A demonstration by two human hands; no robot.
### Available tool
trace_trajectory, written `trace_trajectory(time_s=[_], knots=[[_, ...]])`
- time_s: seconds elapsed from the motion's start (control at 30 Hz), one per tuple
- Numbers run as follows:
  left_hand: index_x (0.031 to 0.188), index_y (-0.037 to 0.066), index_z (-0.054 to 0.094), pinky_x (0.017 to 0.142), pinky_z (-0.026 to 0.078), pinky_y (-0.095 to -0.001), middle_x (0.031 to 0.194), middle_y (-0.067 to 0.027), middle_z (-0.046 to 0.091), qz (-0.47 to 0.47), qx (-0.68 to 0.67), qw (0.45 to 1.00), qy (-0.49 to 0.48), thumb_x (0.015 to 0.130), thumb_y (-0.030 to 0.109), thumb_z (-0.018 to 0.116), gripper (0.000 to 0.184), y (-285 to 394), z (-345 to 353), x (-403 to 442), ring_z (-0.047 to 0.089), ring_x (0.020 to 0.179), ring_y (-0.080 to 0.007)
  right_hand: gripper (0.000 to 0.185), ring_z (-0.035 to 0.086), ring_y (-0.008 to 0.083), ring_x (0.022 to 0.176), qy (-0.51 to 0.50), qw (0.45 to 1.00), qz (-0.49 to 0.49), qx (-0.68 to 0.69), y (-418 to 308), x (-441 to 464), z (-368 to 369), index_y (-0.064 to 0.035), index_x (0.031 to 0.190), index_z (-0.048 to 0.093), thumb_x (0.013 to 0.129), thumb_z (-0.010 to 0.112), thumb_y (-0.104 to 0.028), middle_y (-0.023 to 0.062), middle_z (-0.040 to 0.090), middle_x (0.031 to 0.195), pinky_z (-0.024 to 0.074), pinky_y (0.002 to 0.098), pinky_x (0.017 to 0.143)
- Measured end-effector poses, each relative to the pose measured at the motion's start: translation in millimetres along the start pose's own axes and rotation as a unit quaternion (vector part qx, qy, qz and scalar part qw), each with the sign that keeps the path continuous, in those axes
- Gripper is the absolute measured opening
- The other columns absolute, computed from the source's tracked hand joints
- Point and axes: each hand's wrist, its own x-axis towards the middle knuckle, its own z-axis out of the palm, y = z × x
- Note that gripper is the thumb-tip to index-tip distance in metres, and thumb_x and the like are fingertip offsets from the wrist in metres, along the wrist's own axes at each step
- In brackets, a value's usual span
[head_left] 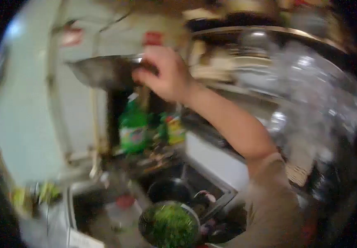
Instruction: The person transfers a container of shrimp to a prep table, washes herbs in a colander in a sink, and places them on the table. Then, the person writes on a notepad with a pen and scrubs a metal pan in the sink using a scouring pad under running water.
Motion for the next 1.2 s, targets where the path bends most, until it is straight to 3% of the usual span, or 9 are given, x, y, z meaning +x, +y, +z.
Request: trace_trajectory(time_s=[0.03,0.1,0.3,0.4,0.63,0.83,0.97,1.1,1.2], knots=[[0.133,0.000,0.031,0.097,0.031,-0.0607,0.138,-0.0170,0.035,0.008,-0.023,1.000,0.001,0.080,0.046,0.062,0.077,7,-9,-5,0.041,0.118,-0.0425,0.025,0.051,0.0306,0.072,-0.022,0.998,-0.062,0.022,-24,-19,29,-0.0077,0.080,0.056,0.063,0.072,-0.017,0.0088,0.052,0.072,0.0395,0.0388,0.064],[0.131,0.007,0.040,0.091,0.045,-0.0427,0.126,-0.0114,0.051,0.037,-0.106,0.985,-0.132,0.090,0.043,0.044,0.055,22,-32,-12,0.053,0.109,-0.0270,0.021,0.049,0.0231,0.064,-0.039,0.983,-0.173,0.039,-72,-53,80,-0.0111,0.073,0.055,0.058,0.068,-0.017,0.0048,0.050,0.069,0.0368,0.0361,0.059],[0.142,0.011,0.021,0.095,0.038,-0.0574,0.143,-0.0151,0.028,0.161,-0.170,0.971,0.037,0.092,0.041,0.039,0.061,141,-31,-101,0.040,0.123,-0.0330,0.014,0.053,0.0157,0.066,-0.010,0.937,-0.249,0.243,-222,-68,179,-0.0124,0.073,0.057,0.060,0.061,-0.015,-0.0010,0.055,0.075,0.0384,0.0292,0.061],[0.140,0.009,0.024,0.100,0.033,-0.0546,0.144,-0.0142,0.026,0.231,-0.037,0.970,-0.068,0.090,0.037,0.046,0.062,207,-97,-125,0.035,0.127,-0.0329,0.008,0.051,0.0118,0.065,0.047,0.918,-0.257,0.298,-316,-27,230,-0.0167,0.069,0.053,0.064,0.060,-0.018,-0.0046,0.052,0.069,0.0391,0.0272,0.062],[0.133,0.004,0.036,0.098,0.037,-0.0501,0.128,-0.0166,0.047,0.412,-0.107,0.892,0.153,0.084,0.046,0.052,0.066,334,-199,-208,0.048,0.114,-0.0332,0.017,0.045,0.0228,0.059,0.068,0.782,-0.220,0.579,-585,109,331,-0.0085,0.067,0.051,0.062,0.068,-0.009,0.0028,0.047,0.063,0.0336,0.0350,0.056],[0.128,0.004,0.042,0.100,0.036,-0.0462,0.123,-0.0143,0.052,0.532,-0.144,0.693,0.465,0.090,0.042,0.039,0.054,336,-259,-293,0.051,0.112,-0.0314,0.009,0.048,0.0281,0.068,-0.024,0.614,-0.175,0.770,-769,178,374,-0.0027,0.080,0.053,0.075,0.061,-0.003,0.0108,0.049,0.074,0.0388,0.0350,0.064],[0.124,0.003,0.044,0.098,0.038,-0.0487,0.117,-0.0175,0.054,0.610,-0.289,0.558,0.484,0.079,0.023,0.043,0.049,293,-281,-352,0.053,0.108,-0.0342,0.014,0.049,0.0261,0.068,-0.140,0.553,-0.202,0.796,-869,201,403,-0.0020,0.083,0.052,0.076,0.062,-0.008,0.0111,0.049,0.075,0.0396,0.0319,0.063],[0.134,0.005,0.033,0.101,0.036,-0.0494,0.127,-0.0161,0.046,0.661,-0.128,0.406,0.617,0.076,0.010,0.044,0.059,286,-272,-378,0.047,0.116,-0.0335,0.020,0.049,0.0280,0.068,-0.074,0.508,-0.242,0.824,-967,244,416,-0.0016,0.084,0.051,0.074,0.065,-0.011,0.0124,0.049,0.076,0.0393,0.0335,0.062],[0.124,-0.002,0.042,0.094,0.043,-0.0468,0.117,-0.0164,0.054,0.663,-0.198,0.407,0.597,0.081,0.003,0.046,0.043,351,-317,-372,0.054,0.107,-0.0318,0.020,0.049,0.0296,0.068,-0.083,0.515,-0.305,0.797,-1027,311,437,-0.0021,0.084,0.052,0.072,0.067,-0.009,0.0134,0.049,0.075,0.0395,0.0345,0.062]])
